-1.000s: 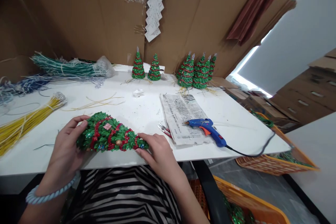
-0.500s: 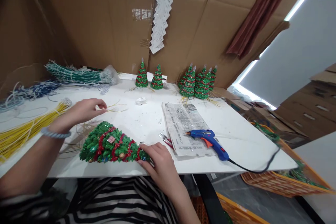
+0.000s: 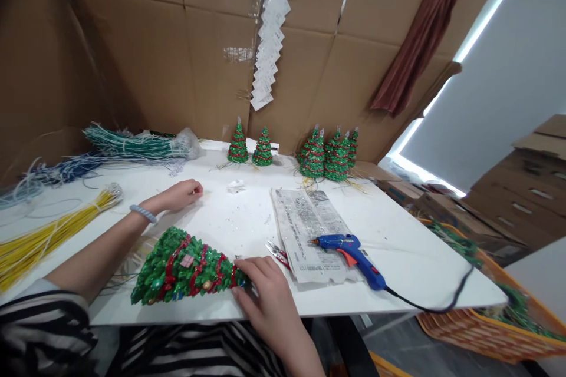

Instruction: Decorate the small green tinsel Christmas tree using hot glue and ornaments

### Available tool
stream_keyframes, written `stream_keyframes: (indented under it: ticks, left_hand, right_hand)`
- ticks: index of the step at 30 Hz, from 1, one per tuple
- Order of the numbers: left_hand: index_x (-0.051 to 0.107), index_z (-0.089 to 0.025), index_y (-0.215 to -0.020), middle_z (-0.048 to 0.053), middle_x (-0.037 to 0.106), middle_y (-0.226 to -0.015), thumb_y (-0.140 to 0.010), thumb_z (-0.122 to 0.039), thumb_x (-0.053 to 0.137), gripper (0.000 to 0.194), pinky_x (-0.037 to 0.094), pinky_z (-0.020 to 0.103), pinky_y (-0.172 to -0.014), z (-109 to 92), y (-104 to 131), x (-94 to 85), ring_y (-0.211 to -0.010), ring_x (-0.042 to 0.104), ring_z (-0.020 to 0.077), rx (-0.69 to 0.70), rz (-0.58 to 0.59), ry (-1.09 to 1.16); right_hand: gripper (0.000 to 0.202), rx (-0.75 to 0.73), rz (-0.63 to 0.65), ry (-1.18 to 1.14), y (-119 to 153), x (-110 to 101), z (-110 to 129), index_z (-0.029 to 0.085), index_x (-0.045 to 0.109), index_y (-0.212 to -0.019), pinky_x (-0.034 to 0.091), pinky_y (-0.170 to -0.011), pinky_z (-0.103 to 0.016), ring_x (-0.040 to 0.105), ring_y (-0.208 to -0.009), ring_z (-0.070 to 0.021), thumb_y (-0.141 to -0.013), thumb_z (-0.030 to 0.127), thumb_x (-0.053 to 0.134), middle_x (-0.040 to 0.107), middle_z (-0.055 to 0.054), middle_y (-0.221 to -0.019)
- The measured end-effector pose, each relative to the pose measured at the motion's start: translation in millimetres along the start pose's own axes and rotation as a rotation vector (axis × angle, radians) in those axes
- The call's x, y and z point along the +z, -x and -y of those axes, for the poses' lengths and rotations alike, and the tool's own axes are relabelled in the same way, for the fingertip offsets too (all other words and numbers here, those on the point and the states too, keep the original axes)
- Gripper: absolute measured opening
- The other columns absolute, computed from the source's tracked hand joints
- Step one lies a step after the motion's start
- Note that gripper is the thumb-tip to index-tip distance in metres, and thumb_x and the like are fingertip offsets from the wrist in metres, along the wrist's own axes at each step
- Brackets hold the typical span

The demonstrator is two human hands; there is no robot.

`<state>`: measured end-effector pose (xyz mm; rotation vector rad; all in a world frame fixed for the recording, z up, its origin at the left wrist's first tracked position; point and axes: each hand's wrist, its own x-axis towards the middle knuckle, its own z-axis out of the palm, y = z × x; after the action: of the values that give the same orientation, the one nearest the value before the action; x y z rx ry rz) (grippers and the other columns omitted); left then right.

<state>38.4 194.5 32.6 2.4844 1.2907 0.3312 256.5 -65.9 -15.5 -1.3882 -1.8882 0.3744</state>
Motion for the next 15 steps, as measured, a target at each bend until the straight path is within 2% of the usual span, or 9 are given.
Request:
stream_keyframes:
  ticks: [4,6,11,13,15]
  left_hand:
    - [0.059,-0.015,-0.116,0.008,0.063,-0.114,-0.092,-0.034,0.058,0.030,0.055,0.041,-0.083,-5.3,9.2,-37.8,-0.098,0.064,0.0208,0.045,-0.280,0.188]
    - [0.058,-0.015,-0.095,0.005,0.068,-0.094,-0.095,-0.028,0.050,0.015,0.054,0.037,-0.081,-10.9,14.0,-60.6,-0.086,0.065,0.0184,0.092,-0.455,0.303]
    - [0.045,-0.019,-0.084,-0.002,0.058,-0.074,-0.090,-0.015,0.047,0.007,0.050,0.025,-0.075,-35.2,27.4,-111.2,-0.073,0.061,0.0095,0.212,-0.959,0.547]
    - [0.044,-0.020,-0.085,-0.004,0.053,-0.073,-0.090,-0.014,0.045,0.008,0.050,0.022,-0.071,-52.2,42.1,-119.7,-0.068,0.058,0.0069,0.260,-1.130,0.591]
    - [0.047,-0.020,-0.086,-0.004,0.054,-0.069,-0.087,-0.015,0.052,0.007,0.048,0.019,-0.061,-74.2,66.5,-115.6,-0.061,0.056,0.0069,0.323,-1.180,0.586]
  right_hand:
    - [0.031,-0.007,-0.069,-0.065,0.0,-0.5,-1.5,0.027,0.060,-0.119,0.050,-0.095,-0.033,0.060,-0.110,-0.0195,-0.088,0.024,0.059,0.065,-0.006,-0.117]
    - [0.030,-0.002,-0.115,-0.081,0.0,0.7,-2.8,0.027,0.061,-0.118,0.051,-0.096,-0.031,0.061,-0.111,-0.0186,-0.088,0.025,0.059,0.065,-0.006,-0.117]
    - [0.027,-0.015,-0.184,-0.082,-1.0,2.6,-4.4,0.029,0.064,-0.114,0.053,-0.093,-0.028,0.063,-0.108,-0.0177,-0.088,0.026,0.059,0.068,-0.005,-0.113]
    - [0.024,-0.026,-0.231,-0.089,-2.6,1.1,-3.1,0.029,0.065,-0.111,0.053,-0.091,-0.027,0.065,-0.105,-0.0173,-0.088,0.026,0.060,0.069,-0.005,-0.110]
    - [0.021,-0.033,-0.278,-0.118,-4.4,-0.8,0.7,0.028,0.066,-0.109,0.054,-0.086,-0.025,0.066,-0.098,-0.0163,-0.089,0.026,0.059,0.070,-0.004,-0.104]
